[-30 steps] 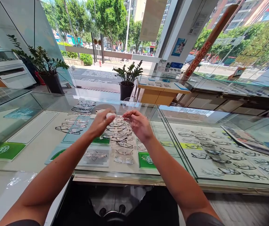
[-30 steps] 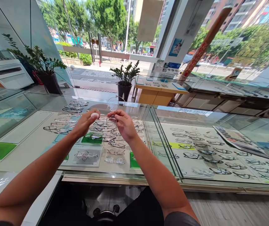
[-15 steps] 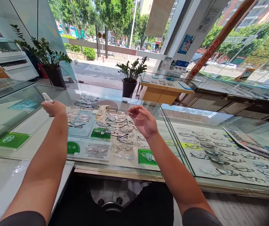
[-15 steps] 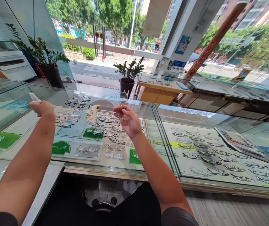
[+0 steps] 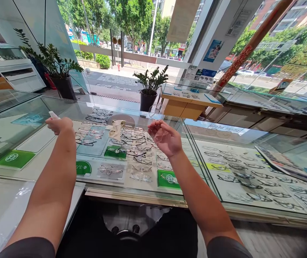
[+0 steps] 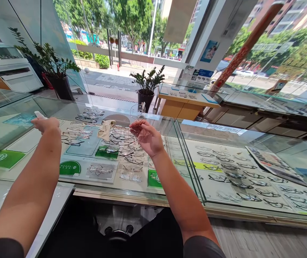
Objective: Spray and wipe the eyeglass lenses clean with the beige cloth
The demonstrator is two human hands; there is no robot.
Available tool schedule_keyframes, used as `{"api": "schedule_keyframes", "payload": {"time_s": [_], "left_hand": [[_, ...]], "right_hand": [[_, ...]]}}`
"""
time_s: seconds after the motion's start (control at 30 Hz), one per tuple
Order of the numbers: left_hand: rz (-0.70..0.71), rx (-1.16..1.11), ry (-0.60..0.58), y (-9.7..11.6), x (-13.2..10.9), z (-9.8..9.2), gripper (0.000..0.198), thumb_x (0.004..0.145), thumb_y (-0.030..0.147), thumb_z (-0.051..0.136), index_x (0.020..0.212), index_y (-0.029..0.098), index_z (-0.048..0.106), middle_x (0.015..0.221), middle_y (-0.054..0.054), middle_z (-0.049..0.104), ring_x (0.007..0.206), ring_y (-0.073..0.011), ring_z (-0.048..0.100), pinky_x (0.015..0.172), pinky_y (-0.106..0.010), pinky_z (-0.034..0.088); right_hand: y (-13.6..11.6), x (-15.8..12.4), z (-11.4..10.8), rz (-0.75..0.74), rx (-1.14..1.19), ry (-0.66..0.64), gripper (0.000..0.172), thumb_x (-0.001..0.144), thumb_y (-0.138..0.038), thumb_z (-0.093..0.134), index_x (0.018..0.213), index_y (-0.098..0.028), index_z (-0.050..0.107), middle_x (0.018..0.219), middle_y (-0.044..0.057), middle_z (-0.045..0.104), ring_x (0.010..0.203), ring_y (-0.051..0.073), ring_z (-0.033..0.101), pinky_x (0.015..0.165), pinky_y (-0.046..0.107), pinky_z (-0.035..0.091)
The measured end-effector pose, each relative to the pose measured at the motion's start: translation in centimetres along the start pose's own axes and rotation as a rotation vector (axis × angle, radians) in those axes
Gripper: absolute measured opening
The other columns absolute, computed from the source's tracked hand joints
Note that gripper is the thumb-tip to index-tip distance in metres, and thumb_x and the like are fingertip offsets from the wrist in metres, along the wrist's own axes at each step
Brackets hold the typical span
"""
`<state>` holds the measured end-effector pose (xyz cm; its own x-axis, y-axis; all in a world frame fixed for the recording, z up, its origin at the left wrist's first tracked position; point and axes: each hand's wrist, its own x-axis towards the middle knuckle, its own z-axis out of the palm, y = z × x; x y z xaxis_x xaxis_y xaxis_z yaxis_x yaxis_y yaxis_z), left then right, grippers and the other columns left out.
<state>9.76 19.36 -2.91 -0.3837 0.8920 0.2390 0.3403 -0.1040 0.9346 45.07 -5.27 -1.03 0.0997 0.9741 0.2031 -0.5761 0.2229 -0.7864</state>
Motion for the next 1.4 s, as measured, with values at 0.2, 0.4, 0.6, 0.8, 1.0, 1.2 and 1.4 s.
{"api": "schedule_keyframes", "payload": {"time_s": [0.2, 0.4, 0.6, 0.8, 1.0, 1.2, 1.4], "left_hand": [[-0.028, 0.103, 0.576, 2.3, -1.5, 1.4, 0.062, 0.085, 0.0, 0.071, 0.134, 0.012, 0.034, 0.159, -0.024, 0.041, 0.149, -0.0322, 0.043, 0.128, -0.051, 0.026], [0.641, 0.326, 0.018, 3.9, -7.9, 5.5, 0.021, 0.096, 0.018, 0.065, 0.116, 0.015, 0.067, 0.12, -0.013, 0.075, 0.117, -0.0304, 0.066, 0.114, -0.049, 0.041], [0.663, 0.659, -0.469, 1.5, -10.9, 9.7, 0.049, 0.102, 0.034, 0.061, 0.146, 0.016, 0.069, 0.152, -0.02, 0.067, 0.141, -0.0435, 0.056, 0.117, -0.056, 0.039], [0.578, 0.727, -0.592, -0.6, -9.8, 10.9, 0.039, 0.097, 0.023, 0.064, 0.133, 0.015, 0.077, 0.136, -0.021, 0.076, 0.131, -0.0423, 0.066, 0.112, -0.052, 0.046], [0.526, 0.576, -0.454, 0.4, -8.5, 10.1, 0.039, 0.099, 0.018, 0.055, 0.131, 0.012, 0.075, 0.131, -0.021, 0.077, 0.121, -0.0356, 0.071, 0.104, -0.044, 0.053], [0.285, -0.36, -0.636, 4.2, -11.0, 8.4, 0.043, 0.093, 0.046, 0.076, 0.121, 0.013, 0.077, 0.104, -0.012, 0.08, 0.088, -0.0231, 0.072, 0.081, -0.034, 0.059], [0.212, -0.669, -1.06, 6.5, -17.1, 7.3, 0.047, 0.084, 0.055, 0.092, 0.11, 0.017, 0.084, 0.098, -0.008, 0.081, 0.078, -0.0153, 0.068, 0.072, -0.027, 0.055]], "right_hand": [[-0.3, -0.1, 0.2, -0.006, 0.07, -0.047, 0.013, 0.082, -0.027, 0.081, 0.093, -0.02, 0.078, 0.097, 0.003, 0.081, 0.099, 0.016, 0.078, 0.099, 0.028, 0.065], [-0.4, -0.2, 0.2, 0.0, 0.092, -0.073, 0.011, 0.083, -0.027, 0.081, 0.092, -0.021, 0.078, 0.096, 0.002, 0.082, 0.098, 0.015, 0.079, 0.098, 0.027, 0.066], [-0.4, -0.1, 0.2, 0.012, 0.133, -0.122, 0.013, 0.081, -0.025, 0.085, 0.092, -0.02, 0.078, 0.093, 0.001, 0.083, 0.096, 0.015, 0.081, 0.097, 0.026, 0.067], [-0.4, -0.2, 0.2, 0.016, 0.12, -0.138, 0.011, 0.083, -0.025, 0.082, 0.092, -0.02, 0.078, 0.094, 0.001, 0.083, 0.096, 0.015, 0.08, 0.095, 0.027, 0.067], [-0.3, -0.2, 0.1, 0.012, 0.1, -0.106, 0.009, 0.084, -0.025, 0.079, 0.091, -0.021, 0.075, 0.094, 0.003, 0.081, 0.096, 0.016, 0.08, 0.096, 0.028, 0.067], [-0.4, -0.3, 0.3, 0.01, 0.083, -0.133, 0.007, 0.084, -0.026, 0.078, 0.091, -0.023, 0.076, 0.096, 0.002, 0.082, 0.098, 0.016, 0.079, 0.096, 0.029, 0.066], [0.3, -0.1, 0.5, 0.015, 0.019, -0.15, 0.009, 0.086, -0.031, 0.077, 0.09, -0.024, 0.077, 0.099, 0.002, 0.081, 0.1, 0.017, 0.075, 0.101, 0.032, 0.063]]}}
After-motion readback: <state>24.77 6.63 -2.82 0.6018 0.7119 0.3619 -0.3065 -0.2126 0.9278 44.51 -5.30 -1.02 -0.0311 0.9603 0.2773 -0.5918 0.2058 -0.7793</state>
